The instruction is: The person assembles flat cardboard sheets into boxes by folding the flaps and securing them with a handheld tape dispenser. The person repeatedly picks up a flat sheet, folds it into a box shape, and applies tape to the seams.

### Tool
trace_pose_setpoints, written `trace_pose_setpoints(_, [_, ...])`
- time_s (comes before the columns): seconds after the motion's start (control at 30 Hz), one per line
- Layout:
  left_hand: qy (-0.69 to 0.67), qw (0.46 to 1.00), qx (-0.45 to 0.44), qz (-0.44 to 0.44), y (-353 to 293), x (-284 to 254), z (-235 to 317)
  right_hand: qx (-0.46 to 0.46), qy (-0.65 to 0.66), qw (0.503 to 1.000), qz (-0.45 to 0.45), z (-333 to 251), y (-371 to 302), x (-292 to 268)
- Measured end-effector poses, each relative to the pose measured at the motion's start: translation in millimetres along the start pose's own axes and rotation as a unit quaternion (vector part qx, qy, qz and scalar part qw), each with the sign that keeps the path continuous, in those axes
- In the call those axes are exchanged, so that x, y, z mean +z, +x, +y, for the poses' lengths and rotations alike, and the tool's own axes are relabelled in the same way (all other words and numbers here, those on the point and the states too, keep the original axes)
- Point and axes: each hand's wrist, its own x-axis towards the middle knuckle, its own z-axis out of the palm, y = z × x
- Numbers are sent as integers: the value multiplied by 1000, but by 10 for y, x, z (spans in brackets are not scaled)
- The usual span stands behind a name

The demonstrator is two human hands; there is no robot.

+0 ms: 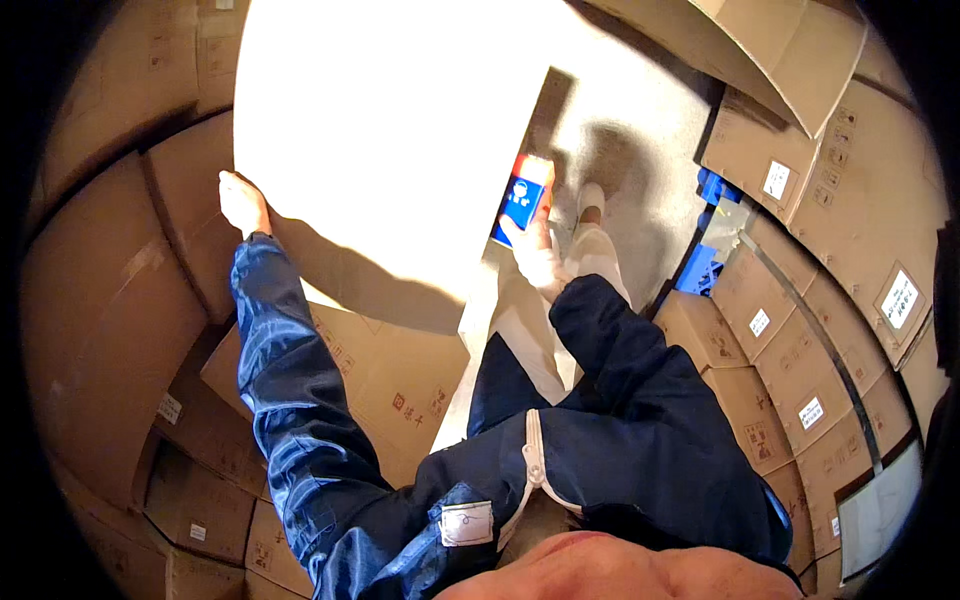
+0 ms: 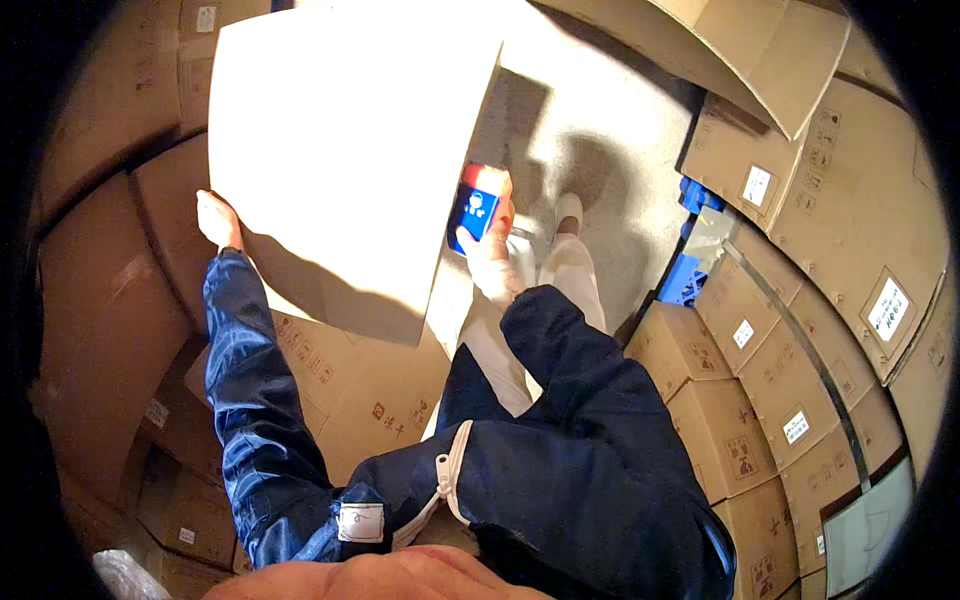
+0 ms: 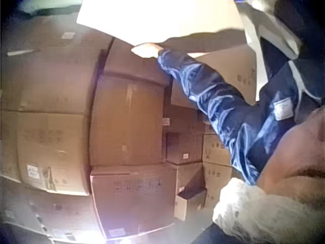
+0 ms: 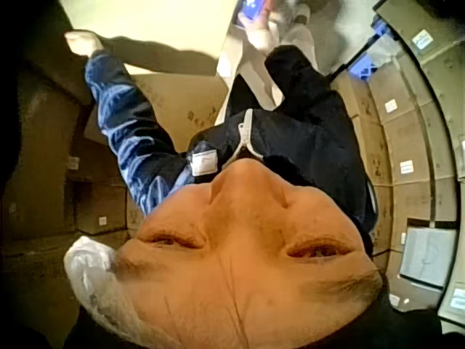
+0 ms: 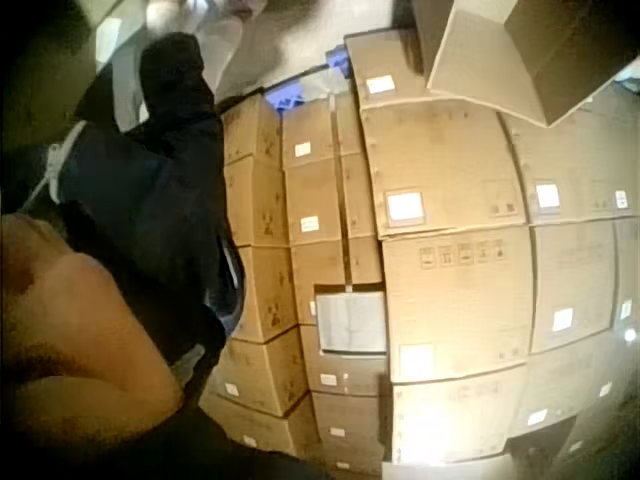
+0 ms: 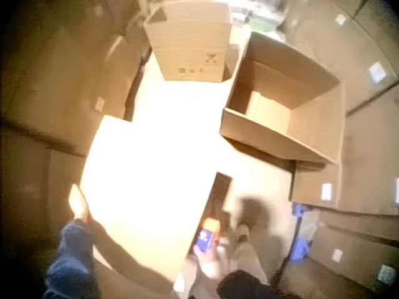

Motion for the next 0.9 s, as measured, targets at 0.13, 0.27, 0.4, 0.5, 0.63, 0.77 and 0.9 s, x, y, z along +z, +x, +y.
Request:
trace_pose_setpoints(0.13, [-48,997,-53,-24,-147,12,160,-23,-110,993,-22,-3,257,-327])
trace_pose_setpoints(0.27, [-177,963,-125,-158,-176,-263,-27,-37,-221,974,-24,-156,477,-756])
trace_pose_setpoints(0.4, [-307,866,-81,-387,-683,-663,1140,-26,-272,961,25,320,848,-1588])
trace_pose_setpoints(0.5, [-370,830,-98,-407,-1170,-576,1776,3,-303,949,87,87,764,-2044])
trace_pose_setpoints(0.63, [-352,898,-62,-258,-1388,25,1839,44,-328,934,135,368,1053,-2490])
trace_pose_setpoints(0.77, [-263,954,102,-103,-1653,328,2244,49,-378,914,139,676,1312,-2936])
trace_pose_setpoints(0.9, [-231,964,65,-115,-2033,538,2465,41,-371,911,173,585,1180,-3352])
